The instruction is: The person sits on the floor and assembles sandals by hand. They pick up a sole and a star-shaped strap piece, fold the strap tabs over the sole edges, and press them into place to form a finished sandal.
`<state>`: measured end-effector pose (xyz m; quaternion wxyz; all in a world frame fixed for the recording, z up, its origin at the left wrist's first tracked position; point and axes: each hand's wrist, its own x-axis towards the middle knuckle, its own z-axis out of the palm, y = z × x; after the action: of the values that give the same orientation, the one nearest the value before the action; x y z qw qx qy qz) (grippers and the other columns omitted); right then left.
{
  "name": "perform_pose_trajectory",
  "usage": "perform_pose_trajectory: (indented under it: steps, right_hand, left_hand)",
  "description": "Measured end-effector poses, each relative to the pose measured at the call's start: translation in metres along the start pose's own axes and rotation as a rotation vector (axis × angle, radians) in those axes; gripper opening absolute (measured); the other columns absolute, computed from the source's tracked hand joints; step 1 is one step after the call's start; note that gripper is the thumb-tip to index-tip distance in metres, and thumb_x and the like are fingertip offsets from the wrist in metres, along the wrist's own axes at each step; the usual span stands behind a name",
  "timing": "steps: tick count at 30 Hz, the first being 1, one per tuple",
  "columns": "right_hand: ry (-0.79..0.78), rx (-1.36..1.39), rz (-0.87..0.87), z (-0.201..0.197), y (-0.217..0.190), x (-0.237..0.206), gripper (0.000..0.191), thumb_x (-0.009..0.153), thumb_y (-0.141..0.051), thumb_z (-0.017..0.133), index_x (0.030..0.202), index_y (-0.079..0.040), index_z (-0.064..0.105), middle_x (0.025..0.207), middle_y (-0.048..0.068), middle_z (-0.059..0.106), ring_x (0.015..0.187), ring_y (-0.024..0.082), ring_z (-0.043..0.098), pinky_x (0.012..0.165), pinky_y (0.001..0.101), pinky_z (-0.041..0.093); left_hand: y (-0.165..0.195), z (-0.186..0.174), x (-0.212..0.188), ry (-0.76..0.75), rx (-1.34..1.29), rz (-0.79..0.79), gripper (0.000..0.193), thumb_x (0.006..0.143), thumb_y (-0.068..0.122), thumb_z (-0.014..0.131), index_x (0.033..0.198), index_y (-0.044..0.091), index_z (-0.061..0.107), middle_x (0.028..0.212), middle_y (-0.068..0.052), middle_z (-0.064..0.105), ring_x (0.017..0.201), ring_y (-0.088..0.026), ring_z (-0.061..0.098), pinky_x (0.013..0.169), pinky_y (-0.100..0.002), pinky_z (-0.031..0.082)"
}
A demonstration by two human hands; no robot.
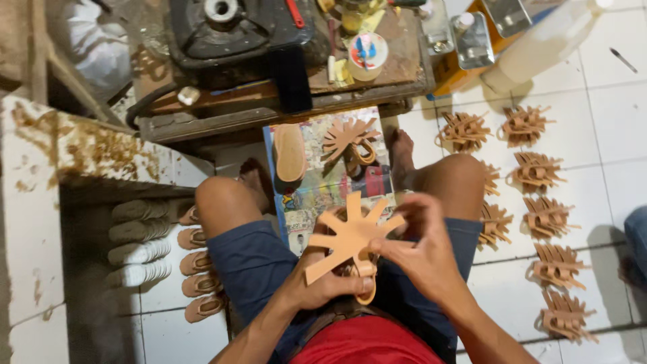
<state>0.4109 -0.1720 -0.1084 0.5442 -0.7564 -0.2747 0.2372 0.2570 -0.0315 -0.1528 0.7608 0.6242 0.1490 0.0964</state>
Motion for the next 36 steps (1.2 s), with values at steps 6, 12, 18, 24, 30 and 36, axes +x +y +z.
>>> perform_pose_trajectory:
  steps: [6,12,18,24,30,36]
  right_hand:
    - [-0.303,0.439,0.56,0.004,0.031,-0.01,0.027,0.08,-0.008,0.081,0.103,0.004,0.074,0.089,0.009,0.077,0.077,0.014,0.07,0.07,0.0311,0.059]
    - [-0.258,0.424,0.618,0.008,0.045,-0.039,0.022,0.083,-0.009,0.081,0.101,0.003,0.075,0.083,0.007,0.074,0.071,0.013,0.065,0.063,0.0302,0.053]
    - [-0.269,0.374,0.651,0.004,0.038,-0.071,0.021,0.08,-0.009,0.081,0.095,0.003,0.074,0.084,0.006,0.077,0.073,0.011,0.069,0.066,0.0297,0.058]
    - [-0.282,0.341,0.559,-0.007,0.026,-0.098,0.023,0.077,-0.009,0.084,0.095,0.002,0.075,0.086,0.005,0.077,0.078,0.009,0.07,0.07,0.0279,0.059]
    - [-0.302,0.265,0.429,-0.016,0.013,-0.105,0.03,0.075,-0.011,0.091,0.092,0.003,0.071,0.084,0.007,0.076,0.074,0.01,0.067,0.066,0.0269,0.054]
    - [-0.275,0.32,0.342,-0.008,-0.008,-0.085,0.062,0.072,-0.019,0.086,0.124,0.0,0.057,0.105,0.004,0.064,0.094,0.011,0.065,0.08,0.0262,0.054]
  left_hand:
    - [-0.002,0.007,-0.02,-0.031,-0.045,-0.105,0.1,0.073,0.021,0.088,0.153,0.004,0.03,0.133,-0.011,0.05,0.122,-0.022,0.055,0.102,-0.038,0.05]
    - [-0.001,0.017,-0.04,-0.023,-0.45,-0.289,0.101,0.072,0.016,0.087,0.149,0.007,0.023,0.122,-0.007,0.053,0.107,-0.015,0.058,0.091,-0.033,0.053]
    - [0.009,0.024,-0.069,-0.058,-0.242,-0.215,0.086,0.08,0.018,0.088,0.147,0.003,0.036,0.125,-0.008,0.052,0.108,-0.014,0.056,0.091,-0.031,0.053]
    - [0.026,0.035,-0.085,-0.077,-0.336,-0.238,0.082,0.081,0.019,0.086,0.146,0.004,0.037,0.125,-0.008,0.053,0.109,-0.014,0.057,0.092,-0.031,0.053]
    - [0.029,0.034,-0.079,-0.08,-0.4,-0.249,0.079,0.083,0.021,0.085,0.144,0.004,0.038,0.125,-0.008,0.054,0.111,-0.014,0.057,0.094,-0.031,0.053]
    - [0.032,0.033,-0.08,-0.067,-0.417,-0.268,0.075,0.084,0.023,0.083,0.142,0.004,0.039,0.125,-0.008,0.055,0.112,-0.014,0.058,0.095,-0.031,0.052]
